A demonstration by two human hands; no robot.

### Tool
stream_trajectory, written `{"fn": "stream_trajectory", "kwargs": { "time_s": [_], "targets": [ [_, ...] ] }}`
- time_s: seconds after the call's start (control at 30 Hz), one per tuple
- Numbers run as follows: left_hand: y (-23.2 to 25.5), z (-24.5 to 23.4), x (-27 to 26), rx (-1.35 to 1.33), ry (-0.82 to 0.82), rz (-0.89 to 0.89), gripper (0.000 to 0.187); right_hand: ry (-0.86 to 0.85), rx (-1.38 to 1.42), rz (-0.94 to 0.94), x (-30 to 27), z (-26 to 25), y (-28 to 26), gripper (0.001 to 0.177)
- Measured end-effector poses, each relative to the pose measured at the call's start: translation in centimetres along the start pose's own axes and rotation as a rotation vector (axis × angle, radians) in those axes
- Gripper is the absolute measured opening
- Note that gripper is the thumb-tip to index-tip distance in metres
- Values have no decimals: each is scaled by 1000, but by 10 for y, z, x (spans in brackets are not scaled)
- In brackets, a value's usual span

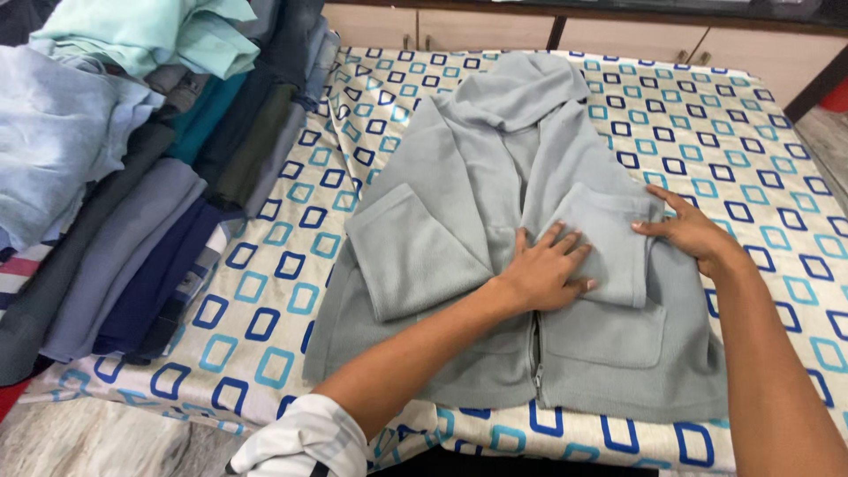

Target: The person folds several garments on a patterned bedsheet, including a light blue polo shirt, a light blue long-sleeve shirt, and a gray zip-up hoodie. Each item is smoothed, folded into a compact rectangle, and placed into an open suitcase beside the bed.

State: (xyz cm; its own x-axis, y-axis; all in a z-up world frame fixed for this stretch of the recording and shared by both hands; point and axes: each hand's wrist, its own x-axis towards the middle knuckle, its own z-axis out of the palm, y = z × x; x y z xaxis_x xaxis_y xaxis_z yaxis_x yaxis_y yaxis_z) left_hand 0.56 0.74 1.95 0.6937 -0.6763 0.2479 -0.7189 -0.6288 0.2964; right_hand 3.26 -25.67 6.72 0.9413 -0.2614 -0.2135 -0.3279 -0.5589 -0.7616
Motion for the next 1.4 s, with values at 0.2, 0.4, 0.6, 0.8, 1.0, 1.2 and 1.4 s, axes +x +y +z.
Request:
{"fn": "stream_trajectory", "kwargs": {
  "time_s": [0.2,0.4,0.6,0.8,1.0,1.2,1.4],
  "targets": [
    [-46,-45,16,-136,150,-147,53,412,-554,-328,31,9,-5,65],
    [-191,-26,92,-452,388,-331,37,262,87,-357,96,39,-57,31],
    [-239,-30,163,-608,501,-380,54,60,586,-373,197,71,-104,24],
    [-239,-24,176,-176,398,-416,49,420,-52,-405,258,70,-99,59],
    [-243,9,169,-108,463,-374,30,535,-328,-518,349,65,-52,87],
    [-237,-4,166,-196,459,-387,24,430,-541,-526,407,60,-38,52],
    [-236,-11,169,-229,427,-455,28,406,-444,-239,375,67,-85,19]
  ]
}}
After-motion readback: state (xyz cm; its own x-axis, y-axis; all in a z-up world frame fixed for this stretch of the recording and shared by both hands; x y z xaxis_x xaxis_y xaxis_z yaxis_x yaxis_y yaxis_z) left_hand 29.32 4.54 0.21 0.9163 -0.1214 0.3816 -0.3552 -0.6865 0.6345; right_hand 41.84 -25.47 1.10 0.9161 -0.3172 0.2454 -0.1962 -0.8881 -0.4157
